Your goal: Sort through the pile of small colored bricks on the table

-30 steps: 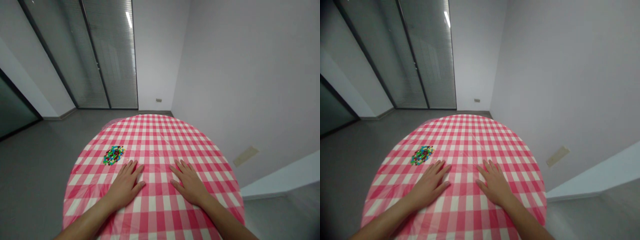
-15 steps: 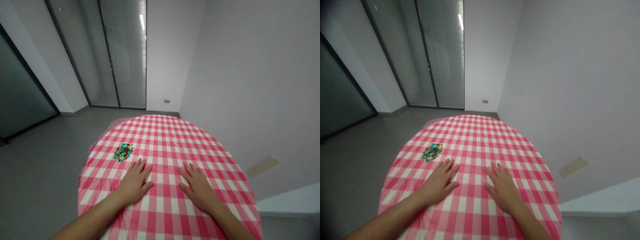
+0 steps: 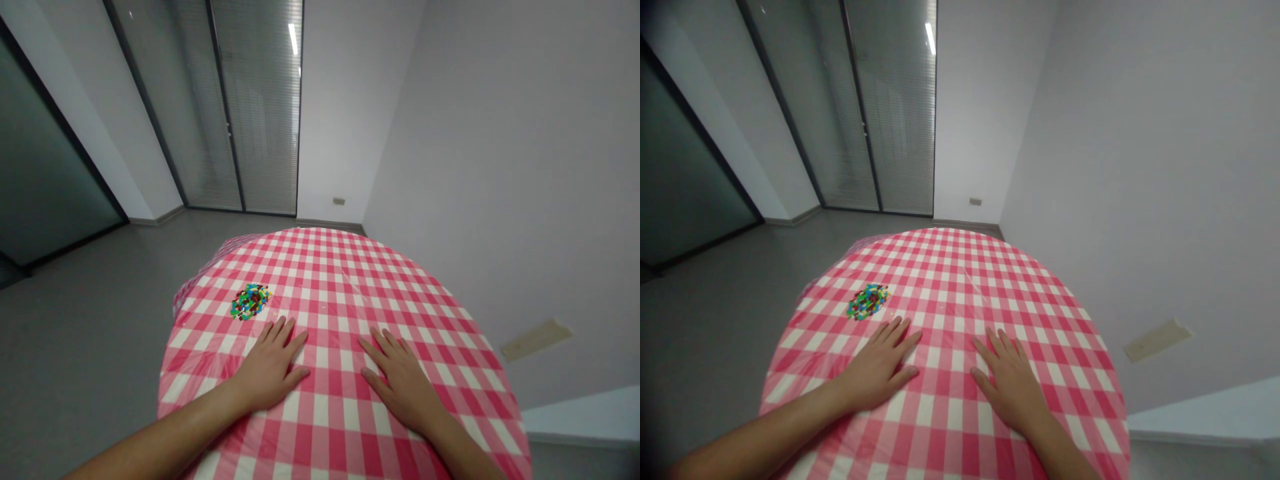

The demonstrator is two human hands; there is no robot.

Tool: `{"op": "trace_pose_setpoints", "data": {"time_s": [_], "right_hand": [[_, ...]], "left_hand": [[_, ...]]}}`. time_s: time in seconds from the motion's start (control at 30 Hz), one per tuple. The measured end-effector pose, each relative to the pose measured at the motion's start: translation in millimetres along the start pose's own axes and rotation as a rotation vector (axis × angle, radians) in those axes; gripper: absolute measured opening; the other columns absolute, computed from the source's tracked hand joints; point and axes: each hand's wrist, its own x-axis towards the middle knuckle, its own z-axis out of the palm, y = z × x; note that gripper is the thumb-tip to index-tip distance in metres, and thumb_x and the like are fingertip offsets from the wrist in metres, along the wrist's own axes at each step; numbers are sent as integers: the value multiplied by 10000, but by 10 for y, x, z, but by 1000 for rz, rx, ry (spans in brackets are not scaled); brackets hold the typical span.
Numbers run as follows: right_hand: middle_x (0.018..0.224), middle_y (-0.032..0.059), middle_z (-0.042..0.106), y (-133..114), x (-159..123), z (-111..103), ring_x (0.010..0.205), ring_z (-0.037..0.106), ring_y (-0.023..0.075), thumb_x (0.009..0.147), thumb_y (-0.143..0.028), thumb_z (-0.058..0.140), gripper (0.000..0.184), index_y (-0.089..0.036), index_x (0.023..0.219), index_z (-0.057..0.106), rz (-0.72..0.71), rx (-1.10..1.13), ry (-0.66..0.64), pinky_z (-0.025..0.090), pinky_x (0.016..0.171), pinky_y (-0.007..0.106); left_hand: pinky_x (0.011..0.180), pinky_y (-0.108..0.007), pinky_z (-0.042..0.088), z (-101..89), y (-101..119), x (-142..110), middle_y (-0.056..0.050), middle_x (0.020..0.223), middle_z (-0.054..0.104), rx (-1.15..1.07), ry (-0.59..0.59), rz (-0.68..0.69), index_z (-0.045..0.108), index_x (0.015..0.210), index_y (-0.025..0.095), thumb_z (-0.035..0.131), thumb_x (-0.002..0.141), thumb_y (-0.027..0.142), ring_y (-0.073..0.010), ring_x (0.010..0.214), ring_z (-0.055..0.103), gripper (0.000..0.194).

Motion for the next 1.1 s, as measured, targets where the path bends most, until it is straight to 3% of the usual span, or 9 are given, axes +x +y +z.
{"op": "trace_pose_setpoints", "data": {"time_s": [0.27, 0.4, 0.5, 0.6, 0.7, 0.8, 0.9, 1.1], "right_hand": [[1573, 64, 336, -5, -1, -11, 1455, 260, 345, 958, -568, 437, 548, -357, 1463, 455, -3, -5, 1, 233, 1148, 620], [1577, 62, 328, -14, 7, -35, 1454, 263, 348, 958, -565, 432, 549, -353, 1464, 457, 14, -14, -26, 231, 1150, 617], [1581, 66, 321, -18, 13, -40, 1458, 255, 345, 961, -574, 411, 557, -346, 1468, 453, 12, -23, -42, 229, 1152, 612], [1580, 73, 330, -22, 6, -24, 1454, 264, 346, 956, -578, 416, 567, -341, 1469, 450, 5, 5, -28, 224, 1151, 618], [1610, 112, 244, -10, -8, 1, 1455, 263, 339, 961, -559, 412, 611, -291, 1509, 375, 68, 121, 122, 293, 1129, 594], [1603, 161, 203, 47, -5, 19, 1459, 238, 335, 972, -545, 382, 632, -229, 1516, 319, 194, 262, 375, 358, 1092, 576], [1529, 181, 323, 140, 18, 32, 1420, 298, 350, 957, -566, 394, 607, -212, 1450, 394, 229, 320, 491, 350, 1085, 601], [1431, 188, 428, 230, 42, 62, 1361, 367, 359, 944, -565, 416, 549, -208, 1357, 470, 236, 374, 537, 363, 1064, 614]], "left_hand": [[1174, -596, 199, -23, 27, -3, -173, 1600, 222, -21, -10, -11, 382, 1506, 248, 447, 951, 586, -388, 1478, 154, 654], [1178, -557, 234, -140, -21, -42, -162, 1616, 182, -56, 7, 32, 333, 1526, 240, 510, 935, 538, -364, 1487, 144, 685], [1172, -564, 239, -296, -271, -31, -139, 1633, 118, -47, 50, 59, 270, 1545, 262, 516, 925, 559, -364, 1490, 128, 730], [1173, -558, 232, -418, -728, 63, -158, 1627, 122, -16, 122, 20, 284, 1537, 225, 473, 925, 600, -368, 1487, 134, 743], [1181, -546, 211, -442, -1195, 198, -213, 1602, 171, -1, 189, -75, 256, 1533, 118, 357, 953, 588, -366, 1482, 155, 754], [1184, -537, 202, -401, -1449, 314, -248, 1597, 155, 13, 138, -105, 216, 1533, 58, 390, 910, 643, -382, 1481, 145, 872], [1182, -530, 214, -362, -1483, 411, -226, 1591, 207, 1, 114, -68, 259, 1522, 90, 420, 901, 636, -370, 1476, 178, 842], [1176, -535, 223, -364, -1421, 600, -227, 1553, 306, 8, 101, -34, 395, 1467, 81, 385, 936, 609, -372, 1451, 251, 749]]}}
